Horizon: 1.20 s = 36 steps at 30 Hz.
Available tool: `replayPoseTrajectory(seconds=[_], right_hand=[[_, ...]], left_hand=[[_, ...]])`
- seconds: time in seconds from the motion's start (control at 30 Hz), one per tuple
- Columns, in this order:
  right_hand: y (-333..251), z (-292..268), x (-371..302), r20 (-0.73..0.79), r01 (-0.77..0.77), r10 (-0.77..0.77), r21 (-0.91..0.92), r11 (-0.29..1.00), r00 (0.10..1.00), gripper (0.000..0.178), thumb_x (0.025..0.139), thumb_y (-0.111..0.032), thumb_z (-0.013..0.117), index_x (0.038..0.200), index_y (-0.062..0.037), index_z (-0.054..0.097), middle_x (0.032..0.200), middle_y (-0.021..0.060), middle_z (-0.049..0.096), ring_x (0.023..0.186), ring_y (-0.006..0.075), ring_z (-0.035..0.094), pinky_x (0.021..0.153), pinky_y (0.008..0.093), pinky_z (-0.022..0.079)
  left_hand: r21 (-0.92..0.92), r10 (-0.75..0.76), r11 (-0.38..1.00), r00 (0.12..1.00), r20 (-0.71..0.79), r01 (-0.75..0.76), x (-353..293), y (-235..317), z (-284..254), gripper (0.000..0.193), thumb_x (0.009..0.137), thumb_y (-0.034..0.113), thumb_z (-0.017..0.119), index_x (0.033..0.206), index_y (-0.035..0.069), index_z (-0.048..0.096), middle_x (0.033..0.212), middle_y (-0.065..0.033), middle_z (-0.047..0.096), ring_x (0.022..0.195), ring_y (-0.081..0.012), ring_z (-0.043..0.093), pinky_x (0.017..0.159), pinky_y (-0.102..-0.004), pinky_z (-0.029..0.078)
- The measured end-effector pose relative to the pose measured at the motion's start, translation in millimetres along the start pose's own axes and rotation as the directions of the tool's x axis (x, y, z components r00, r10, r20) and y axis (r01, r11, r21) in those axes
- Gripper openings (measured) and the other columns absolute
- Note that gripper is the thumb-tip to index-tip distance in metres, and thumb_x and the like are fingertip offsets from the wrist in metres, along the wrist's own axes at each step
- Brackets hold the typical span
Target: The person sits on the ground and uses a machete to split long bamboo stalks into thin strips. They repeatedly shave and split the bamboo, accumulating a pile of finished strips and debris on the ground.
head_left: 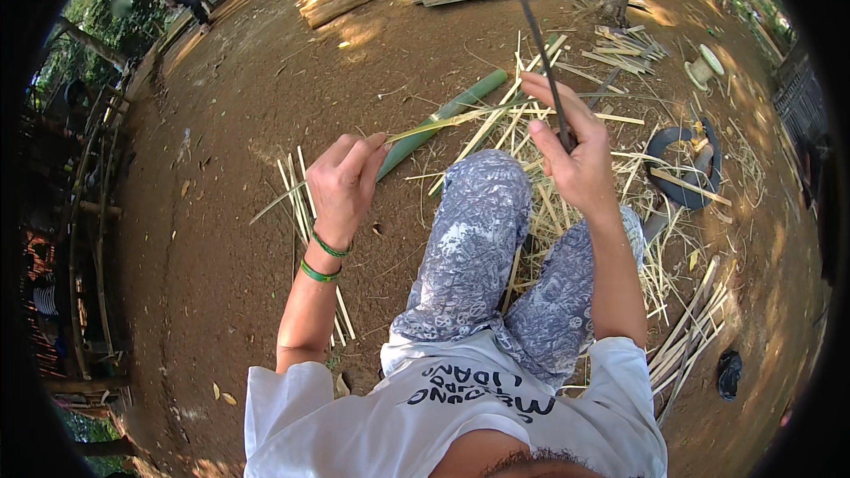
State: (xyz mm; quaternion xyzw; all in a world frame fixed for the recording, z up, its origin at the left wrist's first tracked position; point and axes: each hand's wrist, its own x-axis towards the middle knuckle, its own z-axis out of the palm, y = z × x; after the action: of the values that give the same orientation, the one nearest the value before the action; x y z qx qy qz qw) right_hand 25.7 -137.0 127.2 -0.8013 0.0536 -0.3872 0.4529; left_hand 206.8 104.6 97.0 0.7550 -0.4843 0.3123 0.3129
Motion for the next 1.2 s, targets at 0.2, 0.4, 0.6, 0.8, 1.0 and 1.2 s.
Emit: replayPoseTrajectory(seconds=[0.2,0.4,0.6,0.8,1.0,1.2], right_hand=[[0,-6,-9,-0.107,0.020,-0.039,-0.177,0.984,0.994,0.028,0.085,-0.008,0.070,0.110,0.0062,0.067,0.106,0.0184,0.070,0.091,0.0282,0.070,0.081,0.0355,0.053],[2,-6,-15,-0.242,-0.018,-0.050,-0.268,0.963,0.969,0.018,0.084,-0.013,0.074,0.092,0.0018,0.068,0.072,0.0085,0.061,0.058,0.0166,0.056,0.056,0.0325,0.041],[5,-34,-5,-0.189,-0.064,0.023,-0.213,0.975,0.982,0.019,0.083,-0.014,0.075,0.092,0.0014,0.068,0.075,0.0078,0.064,0.060,0.0169,0.057,0.057,0.0322,0.042],[-18,-66,-10,-0.191,0.113,-0.252,-0.540,0.834,0.949,0.041,0.086,-0.016,0.074,0.123,-0.0021,0.066,0.120,0.0166,0.063,0.097,0.0300,0.069,0.081,0.0389,0.053],[-33,-104,-87,-0.252,-0.235,0.091,-0.629,0.741,0.963,0.055,0.084,-0.037,0.077,0.130,-0.0085,0.064,0.086,0.0157,0.069,0.074,0.0323,0.071,0.065,0.0409,0.053],[-10,-97,-173,-0.229,-0.536,0.553,-0.687,0.491,0.801,0.083,0.087,-0.068,0.059,0.143,-0.0081,0.049,0.056,0.0227,0.059,0.058,0.0422,0.065,0.059,0.0509,0.051]], left_hand=[[-0.055,-0.045,0.998,0.986,-0.160,0.036,31,27,12,0.012,0.079,0.009,0.081,0.086,0.005,0.073,0.065,-0.0057,0.061,0.051,-0.0120,0.054,0.047,-0.0276,0.041],[-0.088,-0.105,0.992,0.978,-0.182,0.090,48,44,18,0.011,0.078,0.011,0.081,0.082,0.005,0.073,0.062,-0.0070,0.060,0.050,-0.0128,0.053,0.047,-0.0285,0.041],[-0.268,0.057,0.963,0.961,0.269,0.018,62,45,6,0.014,0.086,0.015,0.074,0.095,0.005,0.072,0.063,-0.0094,0.061,0.054,-0.0174,0.060,0.051,-0.0315,0.045],[-0.521,0.149,0.553,0.538,0.830,0.651,41,70,29,0.021,0.106,0.017,0.047,0.118,0.005,0.059,0.079,-0.0028,0.068,0.059,-0.0070,0.064,0.048,-0.0183,0.047],[-0.366,0.284,-0.137,0.391,0.876,0.920,6,149,71,0.034,0.107,0.015,0.043,0.141,0.008,0.047,0.072,-0.0008,0.055,0.048,-0.0035,0.037,0.043,-0.0185,0.029],[-0.063,0.415,-0.304,0.192,0.889,0.951,-36,199,115,0.039,0.108,0.015,0.040,0.146,0.013,0.039,0.071,0.0018,0.044,0.051,-0.0042,0.033,0.045,-0.0193,0.027]])
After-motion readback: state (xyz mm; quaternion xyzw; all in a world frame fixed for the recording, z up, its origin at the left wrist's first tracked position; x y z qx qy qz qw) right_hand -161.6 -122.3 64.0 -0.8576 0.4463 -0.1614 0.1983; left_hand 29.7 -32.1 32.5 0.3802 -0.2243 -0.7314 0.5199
